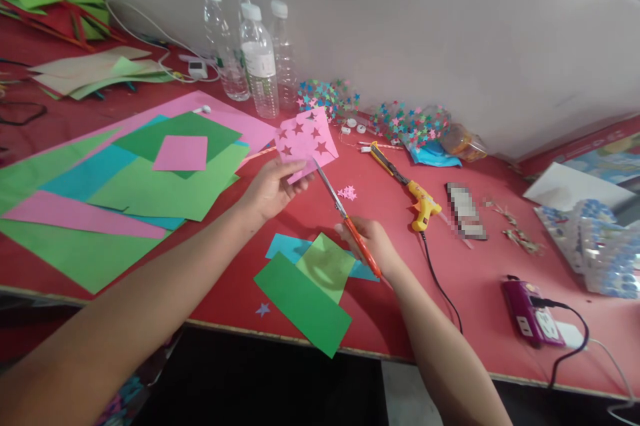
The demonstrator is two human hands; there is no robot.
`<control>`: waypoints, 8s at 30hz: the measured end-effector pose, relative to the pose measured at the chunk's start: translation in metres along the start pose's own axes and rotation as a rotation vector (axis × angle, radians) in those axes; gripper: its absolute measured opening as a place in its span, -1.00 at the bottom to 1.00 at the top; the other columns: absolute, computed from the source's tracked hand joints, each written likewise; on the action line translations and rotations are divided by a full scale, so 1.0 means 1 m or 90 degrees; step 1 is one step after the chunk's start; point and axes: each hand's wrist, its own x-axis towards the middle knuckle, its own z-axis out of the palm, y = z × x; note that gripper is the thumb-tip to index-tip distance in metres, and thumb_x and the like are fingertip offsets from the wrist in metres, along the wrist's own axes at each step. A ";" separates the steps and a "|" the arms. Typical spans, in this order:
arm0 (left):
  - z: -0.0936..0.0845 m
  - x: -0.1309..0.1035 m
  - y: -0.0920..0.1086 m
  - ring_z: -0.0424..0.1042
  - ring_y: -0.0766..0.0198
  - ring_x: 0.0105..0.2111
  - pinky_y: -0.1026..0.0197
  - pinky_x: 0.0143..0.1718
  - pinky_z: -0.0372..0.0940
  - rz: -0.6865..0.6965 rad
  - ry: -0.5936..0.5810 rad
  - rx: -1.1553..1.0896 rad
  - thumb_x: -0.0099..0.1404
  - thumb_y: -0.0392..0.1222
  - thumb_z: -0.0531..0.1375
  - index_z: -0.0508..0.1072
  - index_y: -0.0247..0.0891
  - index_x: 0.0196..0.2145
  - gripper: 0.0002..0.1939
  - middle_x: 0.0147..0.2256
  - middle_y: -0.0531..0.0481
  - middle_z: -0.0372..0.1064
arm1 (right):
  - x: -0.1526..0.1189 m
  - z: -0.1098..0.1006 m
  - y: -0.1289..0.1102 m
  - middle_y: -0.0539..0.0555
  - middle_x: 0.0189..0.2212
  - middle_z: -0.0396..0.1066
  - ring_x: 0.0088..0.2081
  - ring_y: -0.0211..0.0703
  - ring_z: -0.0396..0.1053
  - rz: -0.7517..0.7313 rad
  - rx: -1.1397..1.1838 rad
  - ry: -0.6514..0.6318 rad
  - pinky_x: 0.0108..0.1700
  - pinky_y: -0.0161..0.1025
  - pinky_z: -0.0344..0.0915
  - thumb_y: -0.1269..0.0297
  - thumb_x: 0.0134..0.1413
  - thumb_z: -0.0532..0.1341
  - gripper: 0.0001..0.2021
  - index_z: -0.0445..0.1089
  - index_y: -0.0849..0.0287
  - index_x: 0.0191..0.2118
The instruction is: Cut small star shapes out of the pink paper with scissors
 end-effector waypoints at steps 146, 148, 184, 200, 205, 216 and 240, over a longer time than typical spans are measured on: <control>0.010 -0.004 -0.007 0.42 0.45 -0.51 0.37 -0.42 0.32 0.013 0.070 -0.157 -0.01 -0.29 0.32 0.43 -0.30 -0.40 -0.82 -0.47 0.08 0.45 | -0.003 0.014 -0.009 -0.17 -0.82 0.07 -0.78 -0.39 -0.02 -0.001 0.069 0.041 -0.69 -0.35 -0.04 -0.20 -0.05 0.23 -0.54 0.18 0.12 -0.53; 0.008 -0.003 -0.003 0.43 0.43 -0.55 0.37 -0.50 0.32 -0.003 0.093 -0.150 0.00 -0.28 0.31 0.42 -0.29 -0.35 -0.79 -0.48 0.08 0.45 | -0.003 0.014 -0.010 -0.17 -0.82 0.06 -0.79 -0.39 -0.02 0.009 0.061 0.039 -0.70 -0.34 -0.07 -0.21 -0.07 0.24 -0.53 0.18 0.11 -0.54; 0.008 -0.004 0.000 0.25 0.54 -0.62 0.42 -0.58 0.13 0.061 0.082 -0.113 0.11 -0.30 0.29 0.42 -0.33 -0.54 -0.87 -0.59 0.08 0.35 | -0.006 0.014 -0.011 -0.15 -0.77 0.04 -0.72 -0.37 -0.01 -0.018 0.009 0.026 -0.64 -0.34 -0.07 -0.23 -0.02 0.21 -0.52 0.15 0.11 -0.53; 0.005 -0.004 0.001 0.19 0.50 -0.64 0.36 -0.58 0.09 0.159 0.046 0.063 0.13 -0.23 0.24 0.39 -0.28 -0.54 -0.86 -0.62 0.11 0.27 | -0.010 0.014 -0.017 -0.15 -0.78 0.07 -0.75 -0.38 0.03 0.005 0.003 -0.018 -0.68 -0.37 -0.01 -0.24 -0.01 0.16 -0.52 0.18 0.13 -0.51; 0.005 -0.003 0.001 0.18 0.50 -0.65 0.35 -0.59 0.09 0.163 0.050 0.083 0.13 -0.21 0.22 0.39 -0.27 -0.54 -0.87 -0.62 0.11 0.27 | -0.010 0.014 -0.014 -0.15 -0.80 0.08 -0.78 -0.39 0.02 0.023 0.007 -0.006 -0.70 -0.37 -0.01 -0.22 0.02 0.15 -0.53 0.26 0.15 -0.48; 0.003 -0.003 0.001 0.16 0.49 -0.65 0.34 -0.61 0.05 0.150 0.039 0.137 0.11 -0.15 0.23 0.40 -0.26 -0.51 -0.85 -0.62 0.11 0.26 | -0.009 0.013 -0.012 -0.15 -0.78 0.07 -0.76 -0.39 0.01 -0.022 -0.015 -0.004 -0.69 -0.36 -0.07 -0.21 0.05 0.14 -0.53 0.23 0.15 -0.50; 0.001 -0.003 0.004 0.18 0.48 -0.66 0.35 -0.62 0.05 0.131 0.027 0.162 0.07 -0.12 0.25 0.42 -0.27 -0.51 -0.84 -0.64 0.11 0.27 | -0.004 0.012 -0.001 -0.14 -0.79 0.04 -0.75 -0.40 -0.02 -0.054 -0.025 0.016 -0.69 -0.38 -0.11 -0.13 0.13 0.13 -0.55 0.21 0.15 -0.54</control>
